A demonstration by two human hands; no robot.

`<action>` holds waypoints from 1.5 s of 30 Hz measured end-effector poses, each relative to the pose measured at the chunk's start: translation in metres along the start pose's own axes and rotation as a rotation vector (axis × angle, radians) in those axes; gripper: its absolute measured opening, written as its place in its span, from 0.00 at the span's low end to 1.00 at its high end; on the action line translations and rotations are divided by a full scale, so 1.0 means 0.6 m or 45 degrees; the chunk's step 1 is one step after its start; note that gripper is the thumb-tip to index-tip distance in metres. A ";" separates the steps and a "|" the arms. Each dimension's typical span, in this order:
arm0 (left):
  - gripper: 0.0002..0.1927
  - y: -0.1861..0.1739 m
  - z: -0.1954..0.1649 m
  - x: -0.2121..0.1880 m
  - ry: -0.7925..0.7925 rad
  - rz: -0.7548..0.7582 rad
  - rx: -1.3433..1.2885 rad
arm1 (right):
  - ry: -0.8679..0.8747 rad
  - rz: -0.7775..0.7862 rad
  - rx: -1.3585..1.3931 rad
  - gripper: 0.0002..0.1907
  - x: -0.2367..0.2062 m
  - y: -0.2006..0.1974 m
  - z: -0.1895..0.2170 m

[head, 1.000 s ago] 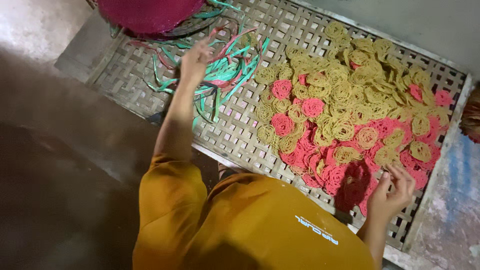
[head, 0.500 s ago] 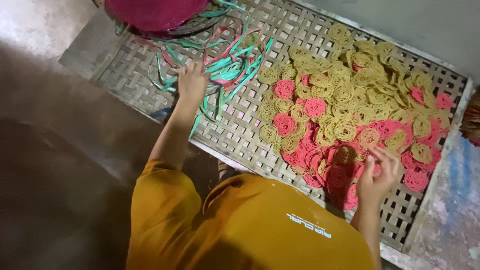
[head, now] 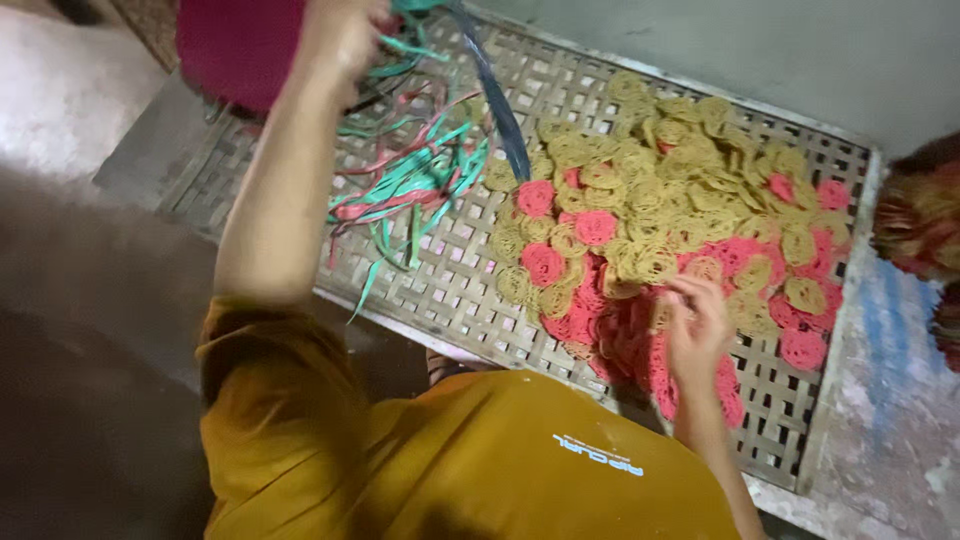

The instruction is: The person picks up small coiled decorative items in yellow and pink from a plastic crate and threads them onto a dark wire held in the other hand. The person alternates between colors and continues adding coils to the wire throughout the clip.

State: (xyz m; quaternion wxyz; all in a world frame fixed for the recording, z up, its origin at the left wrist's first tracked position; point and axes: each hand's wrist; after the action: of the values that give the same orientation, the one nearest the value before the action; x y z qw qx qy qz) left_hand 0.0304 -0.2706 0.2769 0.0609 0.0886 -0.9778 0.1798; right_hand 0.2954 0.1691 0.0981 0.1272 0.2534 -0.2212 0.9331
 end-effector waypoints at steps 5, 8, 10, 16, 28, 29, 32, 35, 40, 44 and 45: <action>0.25 0.205 -0.033 -0.173 0.143 0.786 -0.166 | 0.219 0.322 0.393 0.12 0.024 0.056 0.048; 0.20 0.302 -0.021 -0.292 0.069 1.031 -0.424 | 0.375 0.325 0.869 0.23 0.037 0.066 0.066; 0.19 0.339 -0.002 -0.363 0.168 1.033 -0.292 | 0.455 0.241 1.047 0.32 0.041 0.054 0.067; 0.13 0.379 0.065 -0.499 0.671 0.972 0.384 | 0.542 -0.245 1.809 0.19 0.040 -0.022 0.028; 0.24 0.508 -0.058 -0.483 0.343 1.145 -0.738 | 0.597 0.152 0.960 0.24 -0.149 -0.071 0.028; 0.24 0.516 -0.066 -0.485 0.304 1.153 -0.746 | 0.620 0.159 0.925 0.23 -0.153 -0.080 0.033; 0.25 0.541 -0.073 -0.505 0.282 1.291 -0.704 | 0.524 -0.003 0.791 0.21 -0.147 -0.131 0.047; 0.24 0.565 -0.072 -0.546 0.270 1.522 -0.721 | 0.234 -0.377 0.302 0.20 -0.125 -0.212 0.065; 0.19 0.597 -0.115 -0.606 0.229 1.661 -0.464 | 0.258 -0.365 0.243 0.05 -0.094 -0.301 0.103; 0.15 0.597 -0.169 -0.630 0.750 1.068 -0.378 | 0.197 -0.360 -0.055 0.03 -0.085 -0.341 0.120; 0.19 0.599 -0.179 -0.634 0.981 0.804 -0.428 | 0.169 -0.358 -0.097 0.03 -0.086 -0.351 0.122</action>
State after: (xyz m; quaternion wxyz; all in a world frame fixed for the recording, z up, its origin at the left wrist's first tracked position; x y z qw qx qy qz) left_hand 0.3413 0.1561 0.1965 0.3721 -0.2941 -0.8790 0.0495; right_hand 0.4427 0.3112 0.2011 0.2802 0.2146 -0.2099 0.9118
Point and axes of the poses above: each hand's wrist, its own x-axis towards the middle knuckle, its own y-axis out of the palm, z = x × y, and after that the axes turned 7 degrees about x, right-handed
